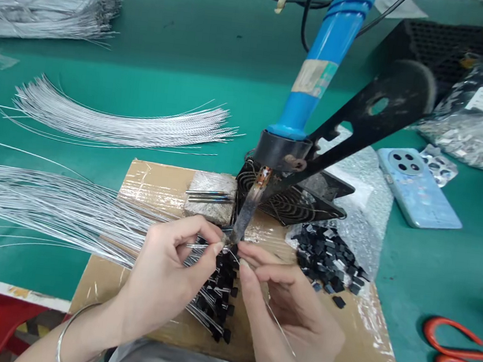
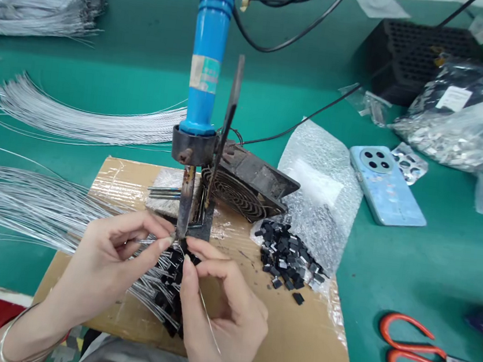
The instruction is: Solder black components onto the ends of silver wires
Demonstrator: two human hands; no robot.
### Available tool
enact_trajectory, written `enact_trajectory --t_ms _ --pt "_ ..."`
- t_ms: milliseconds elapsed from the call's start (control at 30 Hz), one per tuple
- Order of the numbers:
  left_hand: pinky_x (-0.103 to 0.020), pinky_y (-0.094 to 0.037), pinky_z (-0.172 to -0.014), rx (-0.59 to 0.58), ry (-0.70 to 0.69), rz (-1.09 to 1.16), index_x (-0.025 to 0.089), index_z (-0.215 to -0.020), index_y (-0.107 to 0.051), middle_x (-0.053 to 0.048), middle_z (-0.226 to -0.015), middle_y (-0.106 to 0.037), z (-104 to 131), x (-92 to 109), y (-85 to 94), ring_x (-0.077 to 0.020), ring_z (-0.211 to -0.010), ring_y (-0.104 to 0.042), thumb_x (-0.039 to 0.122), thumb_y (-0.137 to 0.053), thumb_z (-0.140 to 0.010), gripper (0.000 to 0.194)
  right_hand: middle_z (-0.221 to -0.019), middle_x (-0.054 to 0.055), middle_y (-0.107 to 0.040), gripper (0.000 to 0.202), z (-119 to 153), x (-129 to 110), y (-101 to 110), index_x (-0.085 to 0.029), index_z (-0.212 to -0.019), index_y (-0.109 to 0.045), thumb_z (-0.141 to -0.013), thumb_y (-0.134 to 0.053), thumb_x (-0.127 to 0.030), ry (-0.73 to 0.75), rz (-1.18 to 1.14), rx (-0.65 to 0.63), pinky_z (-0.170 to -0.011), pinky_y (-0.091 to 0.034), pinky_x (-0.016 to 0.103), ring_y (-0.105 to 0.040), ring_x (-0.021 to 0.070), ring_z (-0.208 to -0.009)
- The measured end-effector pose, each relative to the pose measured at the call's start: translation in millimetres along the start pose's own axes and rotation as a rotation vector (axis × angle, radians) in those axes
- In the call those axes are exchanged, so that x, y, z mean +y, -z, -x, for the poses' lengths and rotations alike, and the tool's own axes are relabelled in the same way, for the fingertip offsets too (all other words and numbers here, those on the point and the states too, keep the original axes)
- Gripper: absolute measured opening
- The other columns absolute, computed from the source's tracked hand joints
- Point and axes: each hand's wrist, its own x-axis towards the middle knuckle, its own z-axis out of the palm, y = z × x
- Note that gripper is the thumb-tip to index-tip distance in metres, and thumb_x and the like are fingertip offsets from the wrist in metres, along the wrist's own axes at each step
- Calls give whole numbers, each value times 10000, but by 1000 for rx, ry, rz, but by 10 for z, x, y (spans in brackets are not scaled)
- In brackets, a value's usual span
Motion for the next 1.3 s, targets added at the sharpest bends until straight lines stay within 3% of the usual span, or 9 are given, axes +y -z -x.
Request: enact_trajectory --t_ms 200,467,800,1300 --pt "-232 -364 -515 -1 15 -12 178 -768 -691 -99 -904 -777 -5 -17 10 -196 -776 -680 246 -603 -868 150 -1105 -13 -836 160 2 13 9 -244 -821 -666 -919 -745 -145 19 -14 -15 -912 -598 179 -802 125 -1003" --pt "-237 -392 -539 -26 27 0 185 -759 -674 -39 -693 -669 -2 25 6 -212 -791 -693 233 -598 -870 143 -1091 8 -837 162 0 40 -10 -237 -815 -675 -906 -767 -139 19 -17 1 -894 -606 206 -803 147 -992" --pt "-243 -319 -502 -21 -2 -3 177 -757 -679 -72 -805 -751 10 20 12 -181 -725 -652 223 -599 -876 150 -1088 24 -838 155 17 39 -1 -232 -817 -681 -910 -765 -142 32 -21 0 -876 -619 228 -807 164 -981" --pt "-238 -373 -523 -10 -12 -22 176 -766 -690 -92 -886 -786 9 -8 10 -184 -765 -679 215 -602 -873 144 -1081 29 -837 138 17 58 -31 -231 -833 -700 -903 -769 -134 73 -9 23 -867 -628 244 -805 178 -998"
